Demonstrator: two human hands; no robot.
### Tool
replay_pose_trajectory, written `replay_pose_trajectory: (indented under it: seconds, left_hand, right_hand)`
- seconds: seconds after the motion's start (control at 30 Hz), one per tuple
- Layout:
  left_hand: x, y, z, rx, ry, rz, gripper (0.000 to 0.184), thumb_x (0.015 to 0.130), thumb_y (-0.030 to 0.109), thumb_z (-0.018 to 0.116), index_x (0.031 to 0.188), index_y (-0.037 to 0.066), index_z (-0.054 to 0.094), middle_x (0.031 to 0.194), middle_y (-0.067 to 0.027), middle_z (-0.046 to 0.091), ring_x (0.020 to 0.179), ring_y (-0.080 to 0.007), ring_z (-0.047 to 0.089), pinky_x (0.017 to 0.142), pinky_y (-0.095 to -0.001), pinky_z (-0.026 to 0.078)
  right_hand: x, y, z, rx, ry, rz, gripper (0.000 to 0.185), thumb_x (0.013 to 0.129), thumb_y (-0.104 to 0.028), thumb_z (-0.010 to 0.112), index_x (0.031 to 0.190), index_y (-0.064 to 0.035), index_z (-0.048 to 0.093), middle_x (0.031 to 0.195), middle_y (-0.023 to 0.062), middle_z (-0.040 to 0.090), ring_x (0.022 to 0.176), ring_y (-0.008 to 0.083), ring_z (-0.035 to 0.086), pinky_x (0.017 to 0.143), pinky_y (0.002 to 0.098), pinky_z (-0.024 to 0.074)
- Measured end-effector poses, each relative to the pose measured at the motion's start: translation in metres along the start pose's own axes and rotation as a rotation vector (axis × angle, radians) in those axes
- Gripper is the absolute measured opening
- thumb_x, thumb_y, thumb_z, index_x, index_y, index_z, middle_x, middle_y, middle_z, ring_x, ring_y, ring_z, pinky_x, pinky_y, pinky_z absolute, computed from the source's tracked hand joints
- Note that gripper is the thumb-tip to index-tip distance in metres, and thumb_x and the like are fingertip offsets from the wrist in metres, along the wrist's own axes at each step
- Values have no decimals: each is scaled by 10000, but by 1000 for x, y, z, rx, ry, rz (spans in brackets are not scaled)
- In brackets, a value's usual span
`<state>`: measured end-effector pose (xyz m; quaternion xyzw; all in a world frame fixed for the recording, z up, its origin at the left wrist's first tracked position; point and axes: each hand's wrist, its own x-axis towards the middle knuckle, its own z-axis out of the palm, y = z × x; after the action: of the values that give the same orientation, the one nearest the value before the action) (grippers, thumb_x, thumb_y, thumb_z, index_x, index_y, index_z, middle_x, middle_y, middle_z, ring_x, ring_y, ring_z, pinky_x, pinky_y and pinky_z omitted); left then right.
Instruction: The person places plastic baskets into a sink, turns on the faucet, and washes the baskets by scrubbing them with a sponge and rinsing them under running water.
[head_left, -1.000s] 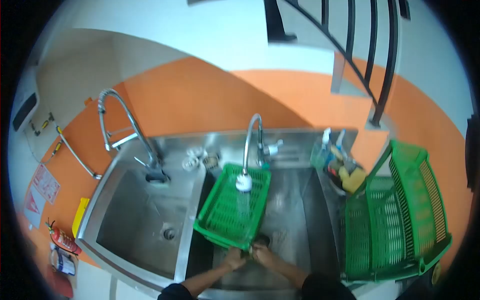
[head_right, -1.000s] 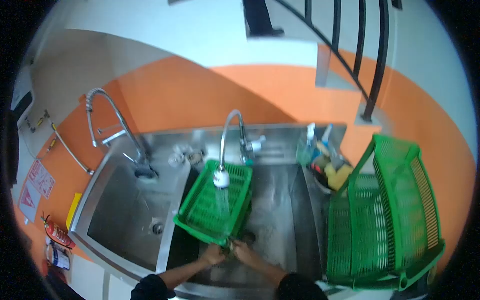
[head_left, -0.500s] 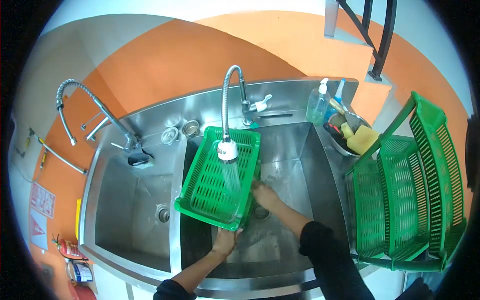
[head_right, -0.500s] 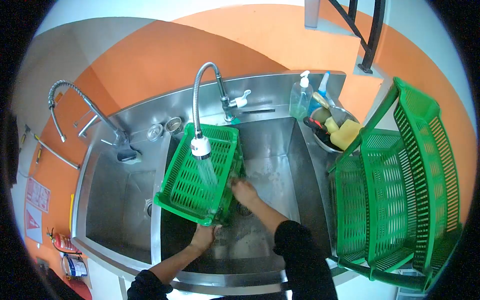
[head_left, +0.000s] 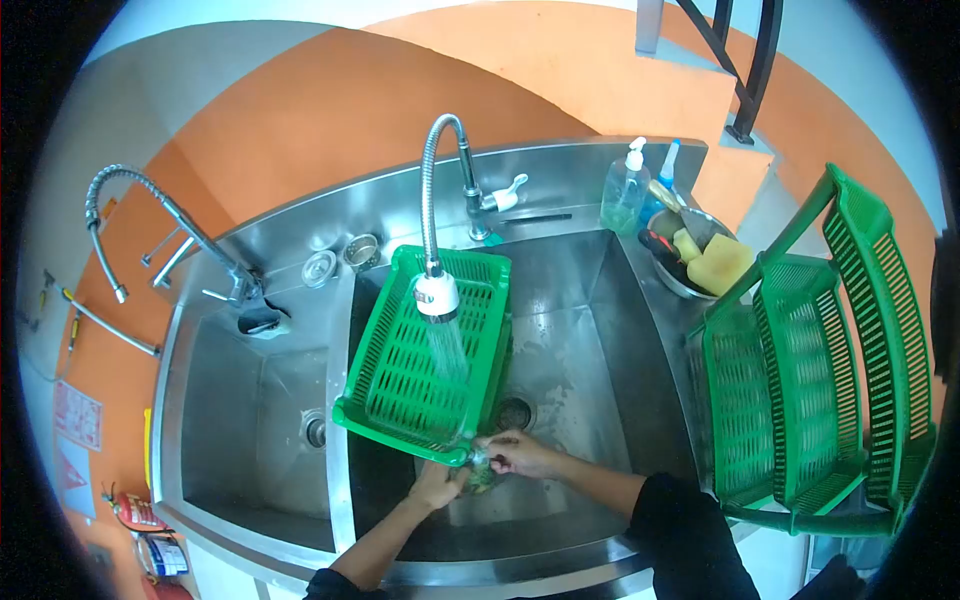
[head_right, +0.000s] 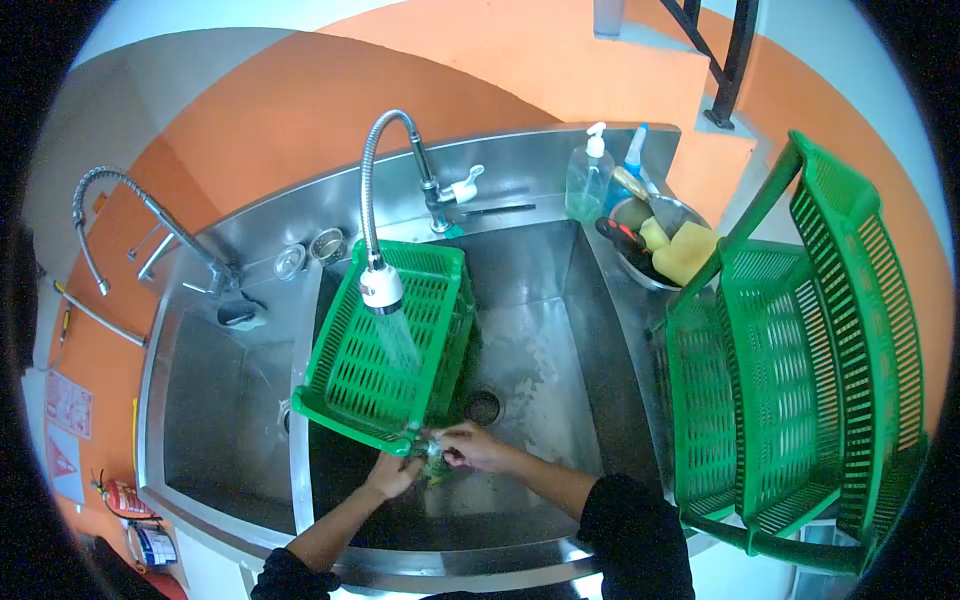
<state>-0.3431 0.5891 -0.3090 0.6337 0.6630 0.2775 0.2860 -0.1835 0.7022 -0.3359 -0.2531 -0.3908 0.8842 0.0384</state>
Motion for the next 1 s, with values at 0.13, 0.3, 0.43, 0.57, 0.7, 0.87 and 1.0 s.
replay_pose_trajectory:
  seconds: [0.13, 0.3, 0.43, 0.57, 0.7, 0.87, 1.0]
  left_hand:
    - [-6, -4, 4, -126, -75, -117, 441, 762, 194, 560, 1162, 25, 480, 1102, -169, 524, 1064, -313, 482, 923, -401, 358]
    - [3, 15, 26, -94, 260, -242, 281, 728, 85, 599, 1002, 36, 564, 956, -101, 597, 925, -255, 558, 838, -349, 414]
    - [5, 13, 20, -49, 189, -229, 216, 701, 56, 616, 915, 46, 585, 856, -90, 615, 850, -242, 581, 788, -351, 433]
    - [15, 7, 10, 81, 168, 48, 204, 709, 115, 658, 889, 51, 589, 809, -86, 607, 807, -246, 582, 747, -365, 443]
    - [14, 8, 2, 179, 76, -8, 226, 735, 220, 694, 847, 53, 591, 791, -90, 601, 769, -256, 582, 703, -381, 452]
    - [21, 14, -1, 69, 140, -19, 243, 756, 255, 687, 846, 51, 589, 772, -92, 604, 734, -259, 583, 671, -373, 458]
    - [20, 3, 4, -4, 119, -37, 201, 756, 206, 671, 846, 48, 587, 743, -87, 602, 697, -249, 575, 641, -367, 451]
  right_hand:
    - [24, 16, -17, -825, 25, -430, 204, 820, -99, 548, 1001, -27, 611, 788, 76, 557, 652, 156, 545, 548, 279, 433]
    - [23, -4, -35, -1860, 174, -856, 213, 733, -107, 544, 920, -64, 636, 1087, 81, 552, 931, 246, 586, 750, 347, 521]
    - [37, -38, -66, -1866, 470, -812, 282, 726, -109, 514, 986, -67, 615, 1039, 62, 557, 942, 235, 575, 722, 328, 529]
    - [45, -58, -82, -1913, 578, -851, 293, 730, -109, 508, 1001, -52, 605, 1022, 56, 549, 930, 231, 570, 719, 325, 527]
    - [60, -83, -109, -2025, 717, -862, 282, 689, -115, 549, 952, -40, 618, 948, 38, 557, 871, 196, 551, 722, 301, 515]
    - [51, -132, -113, -2370, 594, -881, 305, 693, -151, 562, 978, -58, 618, 948, 42, 540, 891, 206, 540, 735, 326, 486]
    - [56, -112, -113, -1942, 850, -946, 261, 702, -96, 556, 944, -70, 651, 905, 76, 553, 830, 251, 567, 706, 360, 488]
